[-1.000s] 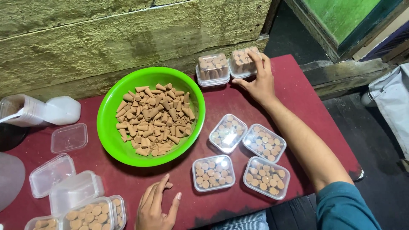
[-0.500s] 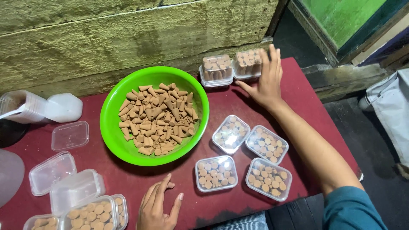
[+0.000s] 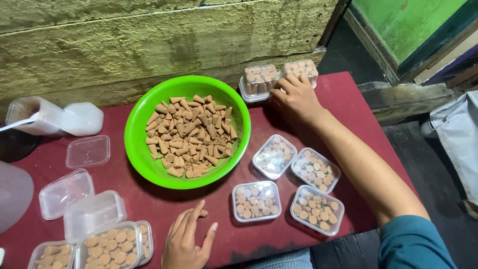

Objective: The person portions small, brown, cylindrical snacks from a large green bowl into several small, clear plastic containers. They use a white scoop to transfer the snacks and then place lids on the filled containers, stacking them on the table.

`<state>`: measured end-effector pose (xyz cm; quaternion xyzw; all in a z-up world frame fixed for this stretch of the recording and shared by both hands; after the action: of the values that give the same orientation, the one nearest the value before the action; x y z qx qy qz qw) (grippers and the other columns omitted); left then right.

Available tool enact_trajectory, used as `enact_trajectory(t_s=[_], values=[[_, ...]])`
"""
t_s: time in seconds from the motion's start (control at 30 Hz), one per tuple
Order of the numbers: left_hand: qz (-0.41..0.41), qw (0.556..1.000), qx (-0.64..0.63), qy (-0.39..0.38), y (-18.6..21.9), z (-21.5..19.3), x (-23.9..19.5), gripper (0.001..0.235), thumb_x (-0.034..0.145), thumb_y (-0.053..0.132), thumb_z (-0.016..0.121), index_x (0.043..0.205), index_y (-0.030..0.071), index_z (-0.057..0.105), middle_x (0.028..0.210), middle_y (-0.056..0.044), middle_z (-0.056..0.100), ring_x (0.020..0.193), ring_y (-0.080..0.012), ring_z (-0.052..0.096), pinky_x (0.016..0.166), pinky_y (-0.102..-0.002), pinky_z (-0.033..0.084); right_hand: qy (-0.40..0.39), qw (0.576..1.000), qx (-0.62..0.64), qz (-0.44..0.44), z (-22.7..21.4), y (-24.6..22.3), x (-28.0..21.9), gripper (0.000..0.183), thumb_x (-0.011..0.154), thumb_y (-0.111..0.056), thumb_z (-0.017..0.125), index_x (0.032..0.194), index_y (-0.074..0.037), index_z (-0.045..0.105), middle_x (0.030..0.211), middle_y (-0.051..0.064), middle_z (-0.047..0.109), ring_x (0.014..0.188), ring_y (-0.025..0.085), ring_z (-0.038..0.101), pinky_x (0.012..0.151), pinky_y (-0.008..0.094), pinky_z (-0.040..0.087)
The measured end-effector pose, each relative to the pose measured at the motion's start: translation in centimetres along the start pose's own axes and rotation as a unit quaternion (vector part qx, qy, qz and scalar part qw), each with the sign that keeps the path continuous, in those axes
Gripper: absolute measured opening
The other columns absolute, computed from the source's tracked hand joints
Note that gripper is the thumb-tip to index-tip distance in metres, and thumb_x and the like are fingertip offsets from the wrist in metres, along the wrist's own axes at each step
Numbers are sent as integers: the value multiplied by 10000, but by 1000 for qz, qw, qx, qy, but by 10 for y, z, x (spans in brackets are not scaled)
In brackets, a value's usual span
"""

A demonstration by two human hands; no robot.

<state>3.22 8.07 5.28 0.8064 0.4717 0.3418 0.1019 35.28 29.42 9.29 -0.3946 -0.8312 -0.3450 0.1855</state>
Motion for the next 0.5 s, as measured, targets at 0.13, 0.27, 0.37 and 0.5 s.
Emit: enact_trajectory(t_s=[0.13,0.27,0.37,0.5], values=[[-7,1000,5,-4,0,0,1,566,904,311,707,1400,74,571,1034,26,731,989,-174,689,912,-375,569,-63,998,-11,7,17,0,-5,201,979,-214,663,1166,-164,717,1157,86,650,985,228,557,727,374,376],[-3,1000,0,-1,3,-2,2,559,908,306,706,1396,70,573,1028,19,732,979,-178,687,901,-370,565,-59,997,1,-39,17,-22,11,260,976,-269,683,1231,-221,676,1133,53,672,1067,208,588,879,335,484],[-13,1000,4,-12,1,0,1,557,906,311,703,1398,86,573,1034,29,731,994,-170,687,910,-371,563,-46,995,-65,-62,19,-40,27,478,987,-146,572,1455,-227,523,1290,149,587,1095,249,538,782,380,437],[-21,1000,3,-15,-1,1,0,554,909,322,700,1397,90,575,1035,35,726,995,-167,684,906,-371,563,-64,997,-19,45,38,-30,47,589,871,-227,729,1437,-250,568,1510,214,483,1383,365,457,1037,572,390]])
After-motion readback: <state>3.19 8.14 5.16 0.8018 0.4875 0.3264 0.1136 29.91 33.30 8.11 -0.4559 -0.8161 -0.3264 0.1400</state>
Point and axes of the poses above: each hand's wrist, its own x-axis towards the middle knuckle, its own z-axis out of the palm, y = z × x, the point moved 10 cm from there along x, towards the middle knuckle
